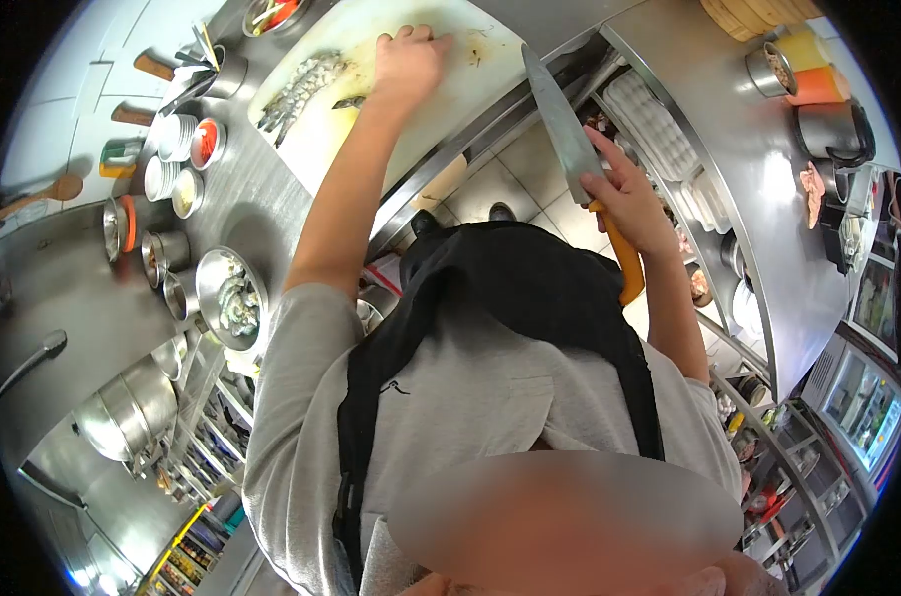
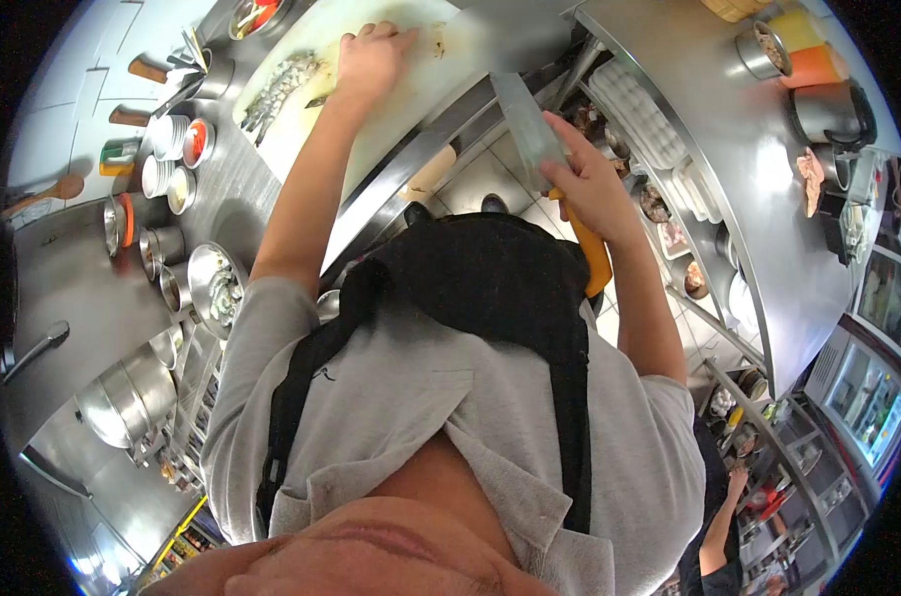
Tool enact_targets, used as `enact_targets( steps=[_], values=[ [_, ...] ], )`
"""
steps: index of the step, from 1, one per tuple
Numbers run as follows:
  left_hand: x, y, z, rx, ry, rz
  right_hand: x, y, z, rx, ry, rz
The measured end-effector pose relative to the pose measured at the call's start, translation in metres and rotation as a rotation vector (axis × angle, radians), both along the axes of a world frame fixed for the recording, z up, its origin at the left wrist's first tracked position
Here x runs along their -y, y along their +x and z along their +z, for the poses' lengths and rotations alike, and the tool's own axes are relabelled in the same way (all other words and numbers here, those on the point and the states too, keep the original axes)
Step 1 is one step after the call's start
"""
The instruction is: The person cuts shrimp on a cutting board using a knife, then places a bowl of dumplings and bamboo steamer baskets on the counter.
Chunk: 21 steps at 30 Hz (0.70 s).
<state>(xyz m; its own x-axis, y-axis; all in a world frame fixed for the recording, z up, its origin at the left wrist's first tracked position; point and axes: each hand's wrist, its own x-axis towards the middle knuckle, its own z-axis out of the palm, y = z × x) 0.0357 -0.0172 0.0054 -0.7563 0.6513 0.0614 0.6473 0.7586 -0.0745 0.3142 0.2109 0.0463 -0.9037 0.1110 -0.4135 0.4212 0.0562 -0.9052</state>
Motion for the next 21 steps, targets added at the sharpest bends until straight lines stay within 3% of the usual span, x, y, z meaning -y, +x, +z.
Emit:
enact_targets(
  steps=[1, 4, 8, 11, 13, 21],
  values=[
    [0.002, 0.002, 0.001, -0.062, -0.179, -0.005, -0.001, -0.001, -0.001, 0.0, -0.002, -0.003],
    [0.009, 0.008, 0.004, -0.172, -0.28, -0.043, -0.001, -0.002, -0.004, -0.021, -0.002, -0.001],
    [0.028, 0.011, 0.021, -0.12, -0.338, -0.054, 0.002, -0.01, -0.007, -0.054, -0.06, 0.011],
    [0.057, 0.005, 0.023, -0.044, -0.206, 0.01, 0.005, -0.015, -0.001, -0.068, -0.056, 0.031],
    [0.072, 0.015, 0.027, 0.154, 0.085, 0.237, 0.009, -0.019, 0.001, -0.069, -0.061, 0.05],
    [0.1, 0.059, 0.019, 0.196, 0.142, 0.434, 0.035, -0.042, 0.015, -0.08, 0.084, 0.359]
  ],
)
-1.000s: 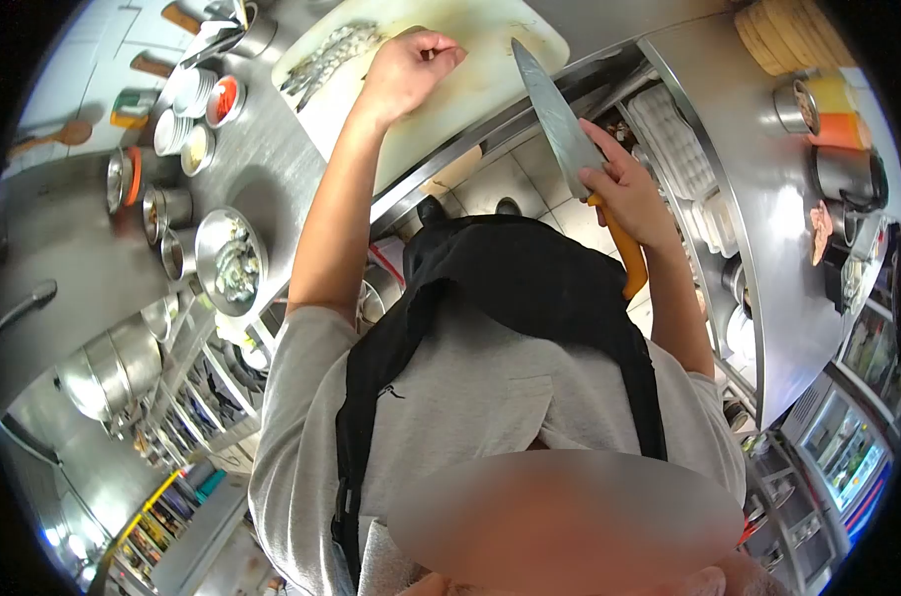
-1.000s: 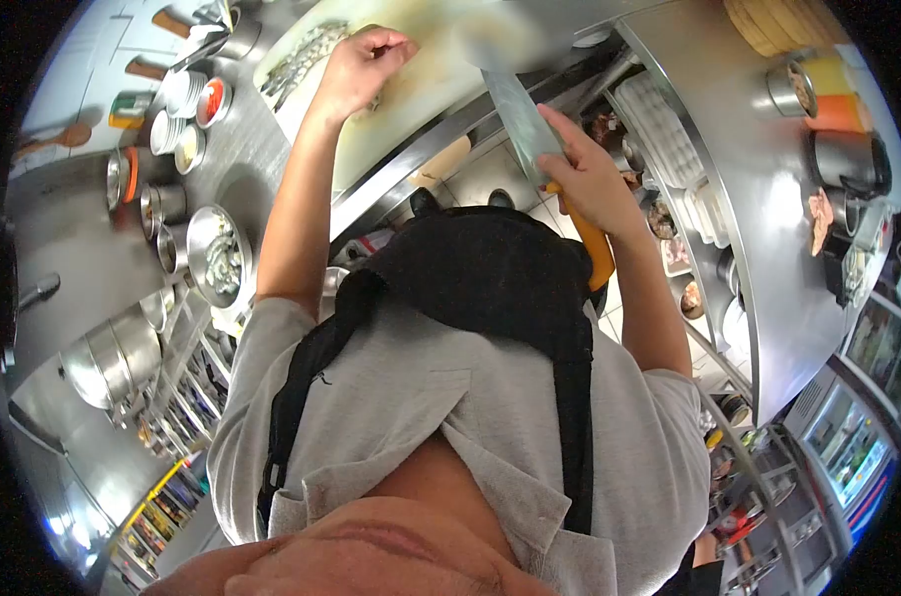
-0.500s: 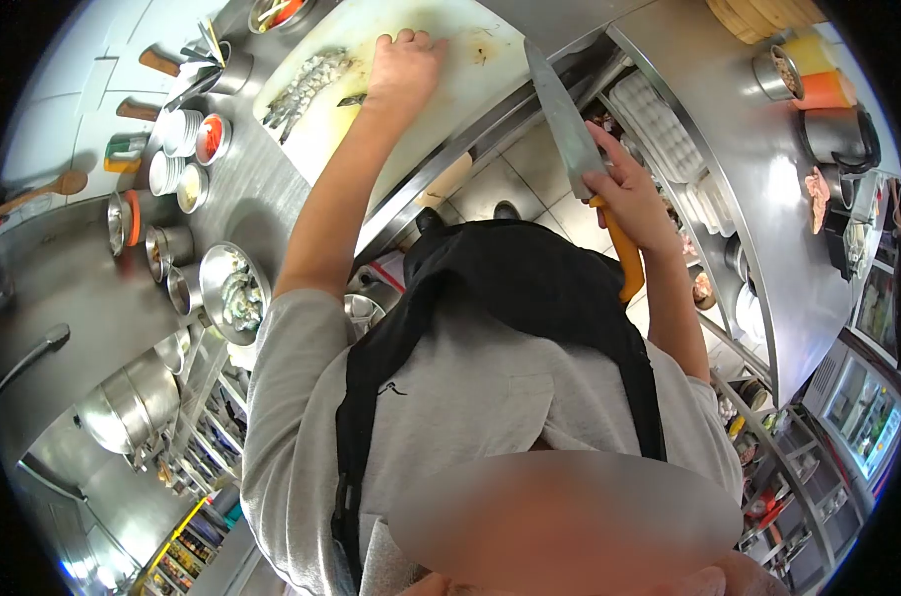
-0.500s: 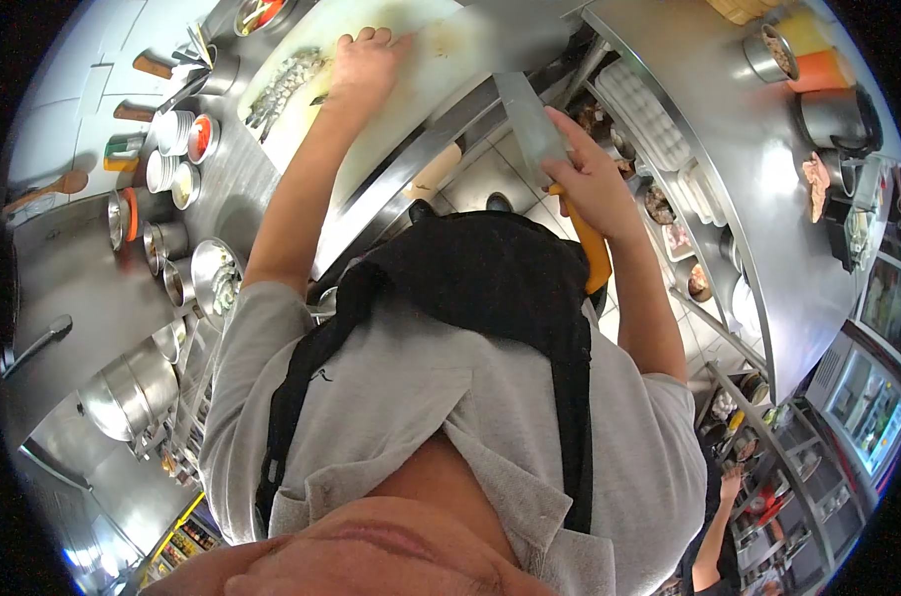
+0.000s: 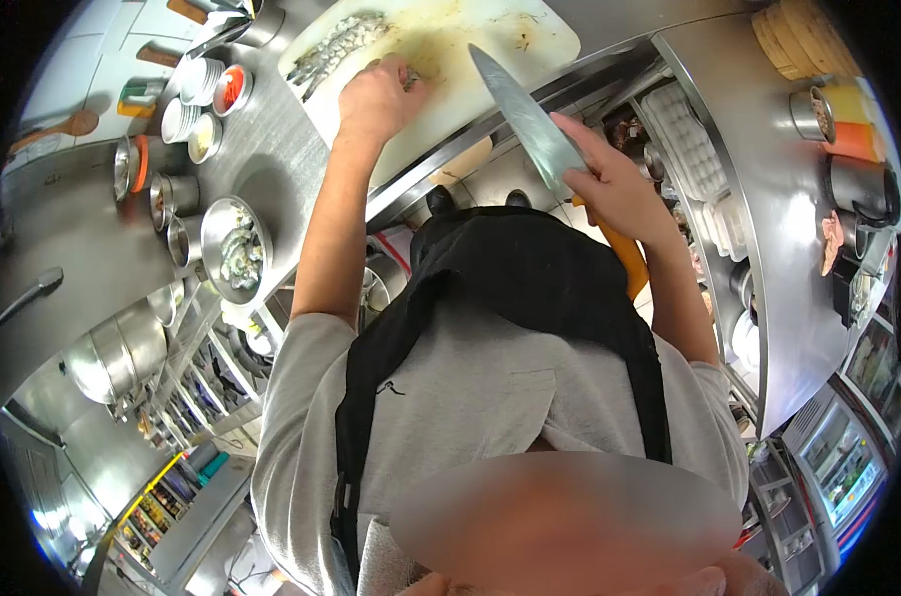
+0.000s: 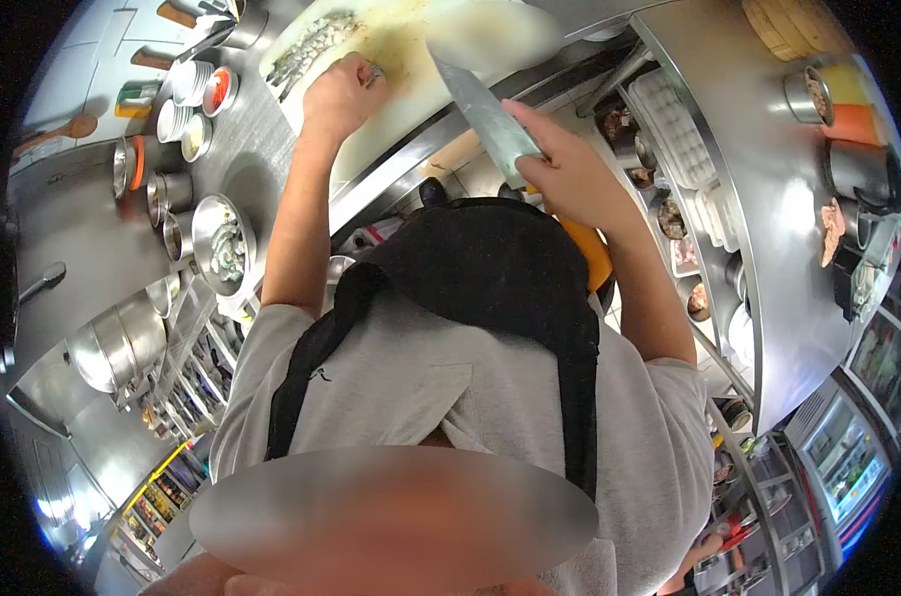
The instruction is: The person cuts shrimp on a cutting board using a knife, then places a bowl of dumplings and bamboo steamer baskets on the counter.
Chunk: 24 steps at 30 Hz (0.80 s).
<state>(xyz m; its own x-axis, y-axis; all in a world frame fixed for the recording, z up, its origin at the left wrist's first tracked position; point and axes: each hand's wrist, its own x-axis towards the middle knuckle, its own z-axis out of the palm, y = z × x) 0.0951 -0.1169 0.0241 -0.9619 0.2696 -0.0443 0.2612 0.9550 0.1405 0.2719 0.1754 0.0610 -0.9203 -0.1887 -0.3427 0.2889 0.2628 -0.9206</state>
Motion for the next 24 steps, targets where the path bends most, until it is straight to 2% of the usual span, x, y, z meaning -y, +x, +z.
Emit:
enact_targets(
  steps=[2, 7, 11, 13, 17, 19, 22, 24],
  values=[
    [0.005, 0.002, 0.0, 0.067, 0.006, 0.055, 0.007, -0.007, -0.004, 0.007, 0.005, 0.044],
    [0.008, 0.01, -0.006, -0.079, -0.013, -0.044, 0.021, -0.02, -0.016, -0.014, 0.028, 0.132],
    [0.018, 0.008, -0.007, -0.011, 0.019, -0.037, 0.024, -0.022, -0.016, -0.02, 0.058, 0.156],
    [0.024, 0.004, -0.014, -0.081, 0.107, -0.056, 0.026, -0.022, -0.018, -0.045, 0.056, 0.155],
    [0.01, -0.01, -0.017, -0.197, 0.079, -0.053, 0.028, -0.022, -0.02, -0.018, 0.064, 0.157],
    [0.0, -0.017, -0.006, -0.054, -0.052, 0.071, 0.028, -0.021, -0.02, -0.021, 0.068, 0.15],
    [0.0, -0.03, -0.007, 0.039, -0.044, 0.155, 0.026, -0.022, -0.02, 0.048, 0.091, 0.186],
    [0.009, -0.037, -0.008, 0.065, 0.011, 0.172, 0.025, -0.022, -0.031, -0.151, 0.125, 0.179]
  ],
)
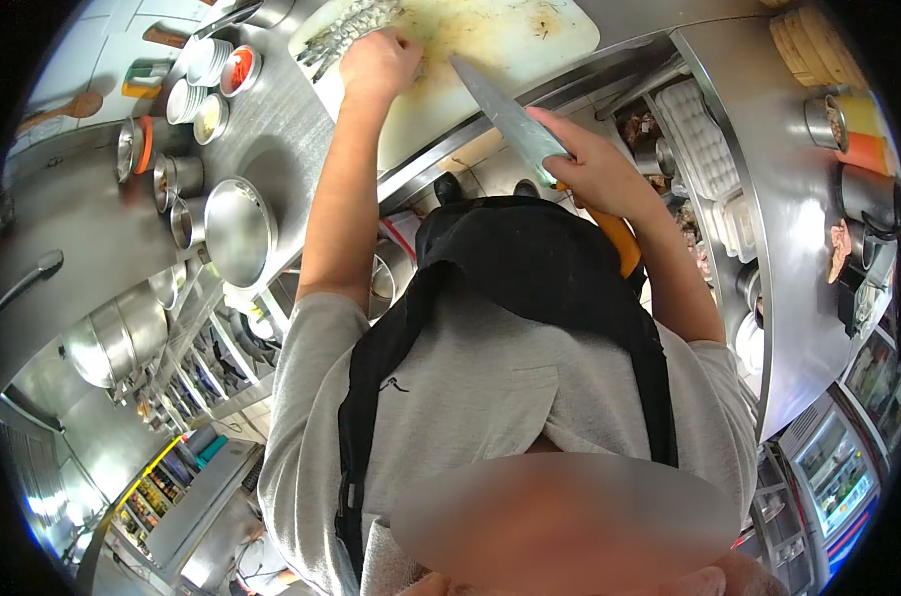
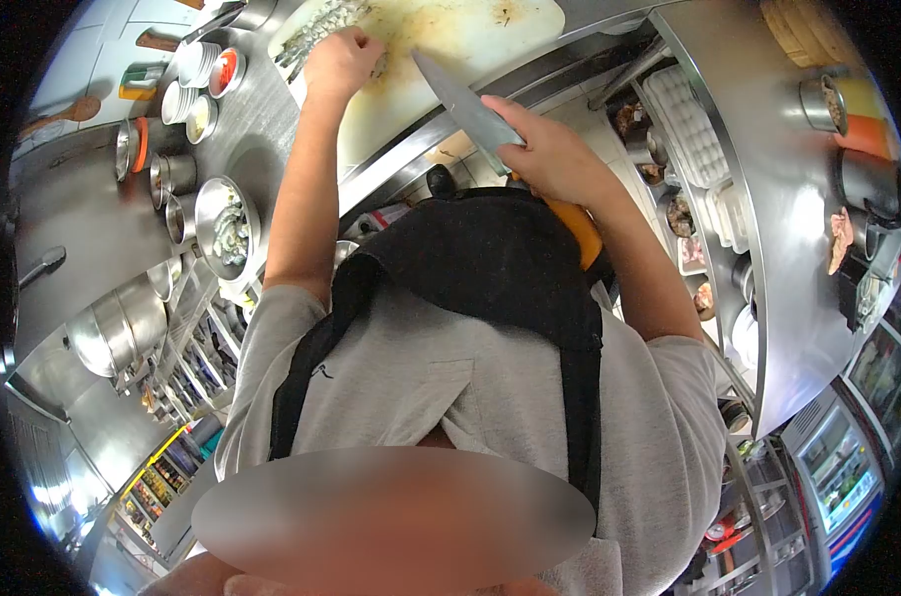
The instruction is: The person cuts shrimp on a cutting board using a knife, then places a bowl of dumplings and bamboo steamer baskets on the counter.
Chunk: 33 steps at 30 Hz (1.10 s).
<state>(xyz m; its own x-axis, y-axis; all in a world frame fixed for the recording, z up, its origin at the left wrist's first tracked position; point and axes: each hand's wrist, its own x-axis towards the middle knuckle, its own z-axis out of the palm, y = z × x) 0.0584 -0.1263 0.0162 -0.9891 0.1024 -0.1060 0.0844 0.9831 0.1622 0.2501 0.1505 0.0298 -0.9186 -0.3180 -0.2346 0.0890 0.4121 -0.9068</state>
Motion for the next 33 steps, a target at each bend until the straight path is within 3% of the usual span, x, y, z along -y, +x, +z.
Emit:
enact_targets(
  steps=[5, 7, 10, 11, 13, 14, 15, 16, 20, 23, 28, 30, 33],
  values=[
    [0.03, -0.009, -0.003, 0.002, -0.022, 0.036, -0.003, 0.001, 0.007, 0.144, 0.011, -0.015],
    [0.044, -0.01, -0.011, -0.198, 0.169, -0.05, -0.005, 0.001, 0.011, 0.2, 0.011, -0.002],
    [0.053, -0.006, -0.014, -0.36, 0.093, -0.369, -0.005, 0.002, 0.01, 0.337, 0.02, 0.014],
    [0.049, -0.007, -0.014, -0.413, 0.015, -0.523, -0.003, 0.005, 0.0, 0.22, -0.022, -0.015],
    [0.054, -0.014, -0.02, -0.269, 0.064, -0.529, -0.007, 0.011, -0.04, -0.035, -0.091, -0.075],
    [0.045, -0.008, -0.013, -0.259, 0.015, -0.498, -0.01, 0.007, -0.019, 0.2, -0.1, -0.021],
    [0.045, -0.013, -0.018, -0.251, -0.022, -0.515, -0.013, 0.01, -0.041, -0.071, -0.049, 0.0],
    [0.044, -0.014, -0.021, -0.227, -0.077, -0.498, -0.014, 0.008, -0.012, 0.184, -0.066, -0.001],
    [0.042, -0.002, -0.013, -0.448, -0.078, -0.573, -0.015, 0.008, 0.007, 0.217, -0.102, 0.015],
    [0.05, 0.009, -0.01, -0.411, -0.003, -0.516, -0.017, 0.006, -0.002, 0.209, -0.152, 0.058],
    [0.053, 0.032, -0.01, -0.051, 0.448, -0.202, -0.024, 0.003, 0.012, 0.299, -0.124, -0.037],
    [0.056, 0.031, -0.039, -0.068, 0.518, -0.186, -0.022, -0.005, -0.013, -0.003, 0.001, -0.15],
    [0.044, 0.039, -0.045, -0.104, 0.523, -0.101, -0.01, -0.016, 0.006, -0.06, 0.146, -0.125]
  ],
)
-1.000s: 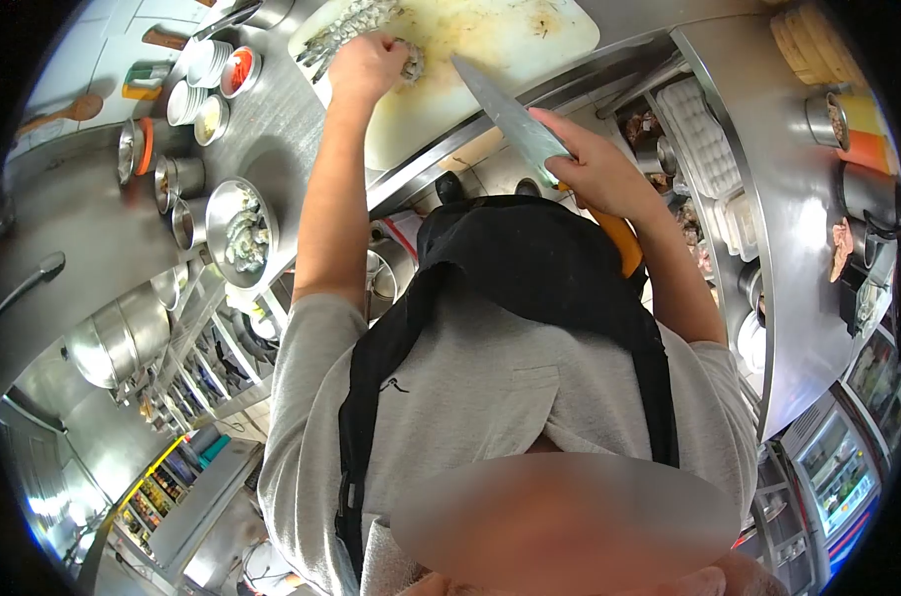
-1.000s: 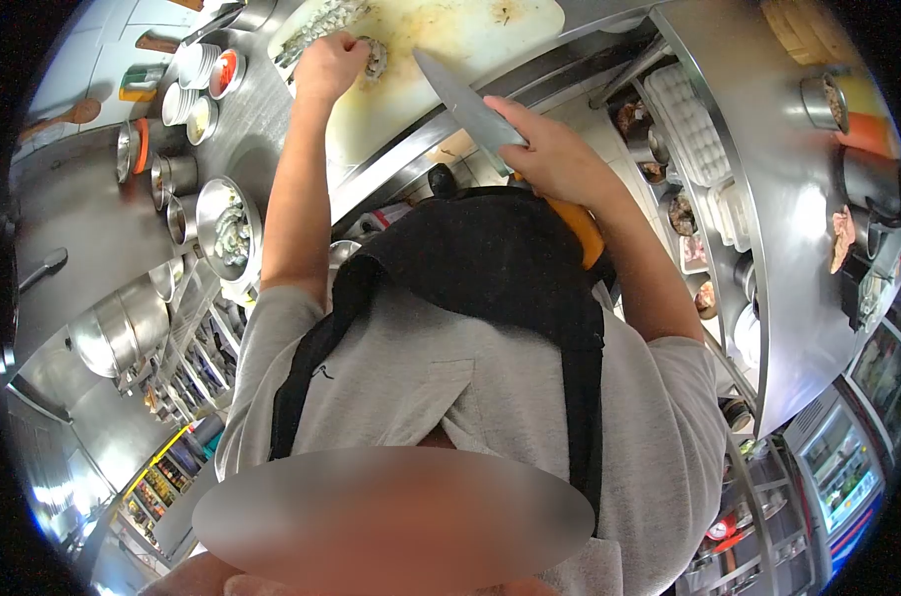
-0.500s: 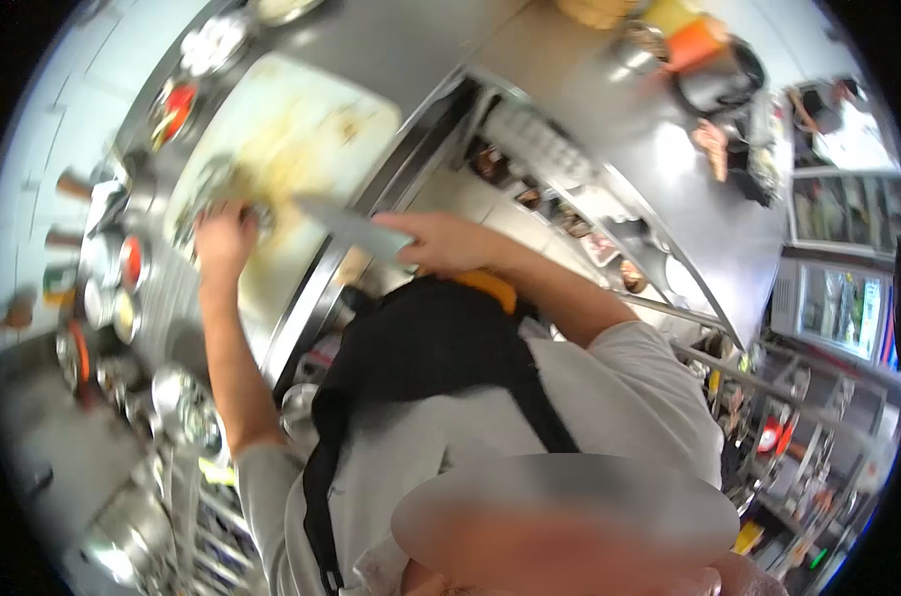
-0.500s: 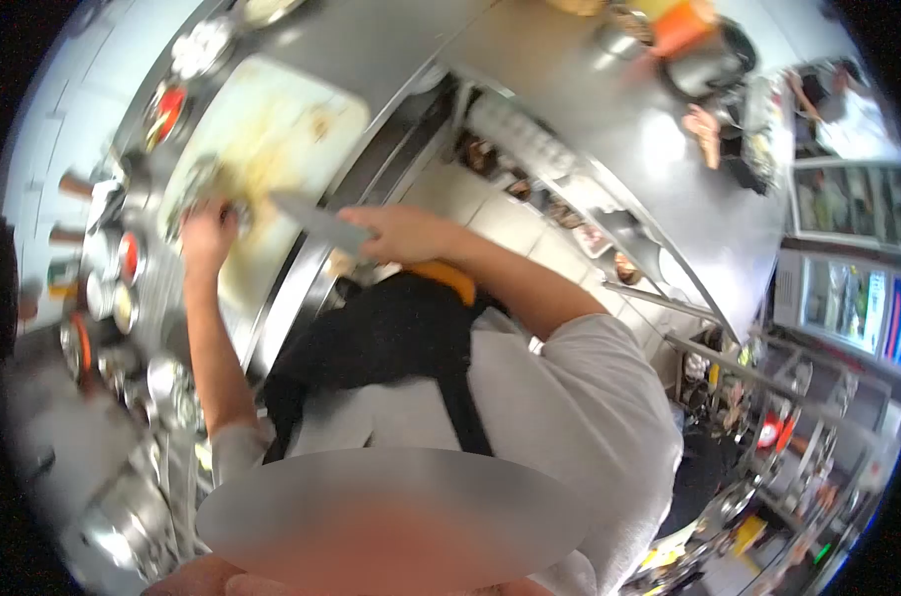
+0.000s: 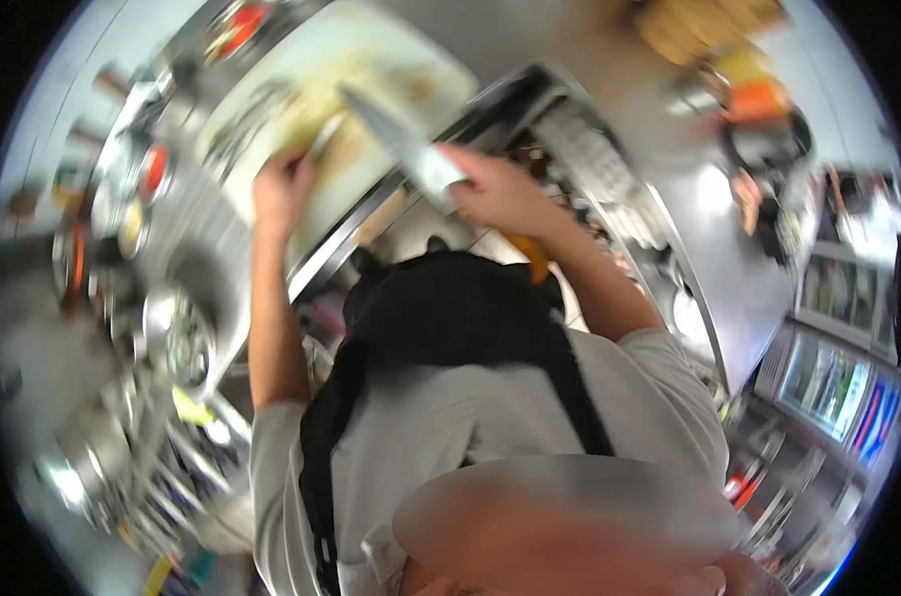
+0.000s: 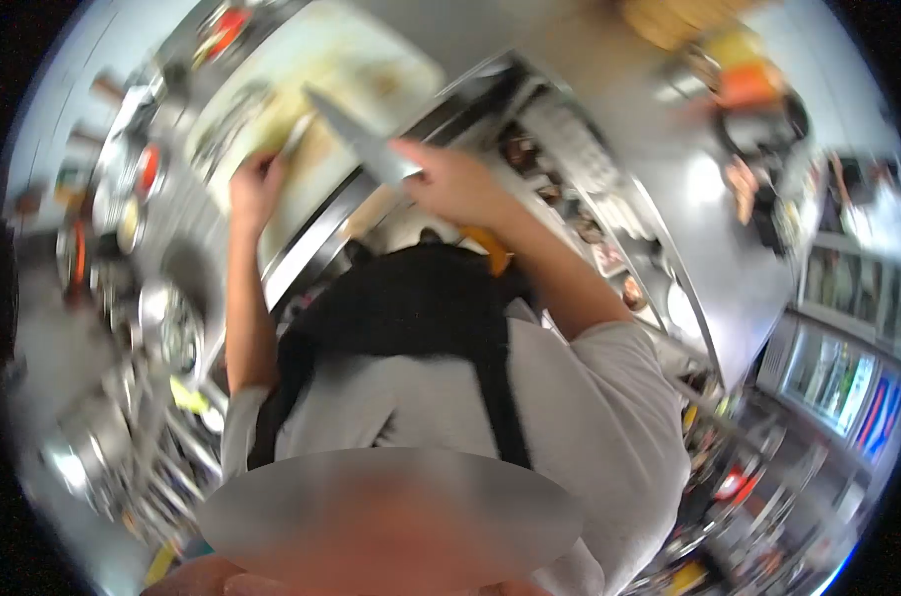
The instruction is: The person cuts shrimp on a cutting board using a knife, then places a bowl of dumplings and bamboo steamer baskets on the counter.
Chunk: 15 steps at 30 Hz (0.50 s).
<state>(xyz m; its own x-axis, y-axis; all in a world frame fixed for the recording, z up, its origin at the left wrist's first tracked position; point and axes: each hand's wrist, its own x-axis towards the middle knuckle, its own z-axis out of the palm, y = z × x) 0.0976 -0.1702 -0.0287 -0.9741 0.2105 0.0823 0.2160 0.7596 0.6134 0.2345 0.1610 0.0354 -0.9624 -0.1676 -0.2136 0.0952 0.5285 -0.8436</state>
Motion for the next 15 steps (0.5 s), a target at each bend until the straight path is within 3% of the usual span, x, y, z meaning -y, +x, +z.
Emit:
enact_targets(
  steps=[10, 12, 15],
  values=[
    [-0.015, 0.024, 0.009, -0.028, 0.007, 0.143, 0.042, -0.018, -0.004, -0.29, 0.527, 0.186],
    [-0.015, 0.029, 0.004, -0.244, -0.023, 0.141, 0.043, -0.02, 0.0, -0.294, 0.544, 0.202],
    [-0.015, 0.034, 0.0, -0.293, -0.006, 0.176, 0.046, -0.02, 0.005, -0.269, 0.561, 0.215]
  ],
)
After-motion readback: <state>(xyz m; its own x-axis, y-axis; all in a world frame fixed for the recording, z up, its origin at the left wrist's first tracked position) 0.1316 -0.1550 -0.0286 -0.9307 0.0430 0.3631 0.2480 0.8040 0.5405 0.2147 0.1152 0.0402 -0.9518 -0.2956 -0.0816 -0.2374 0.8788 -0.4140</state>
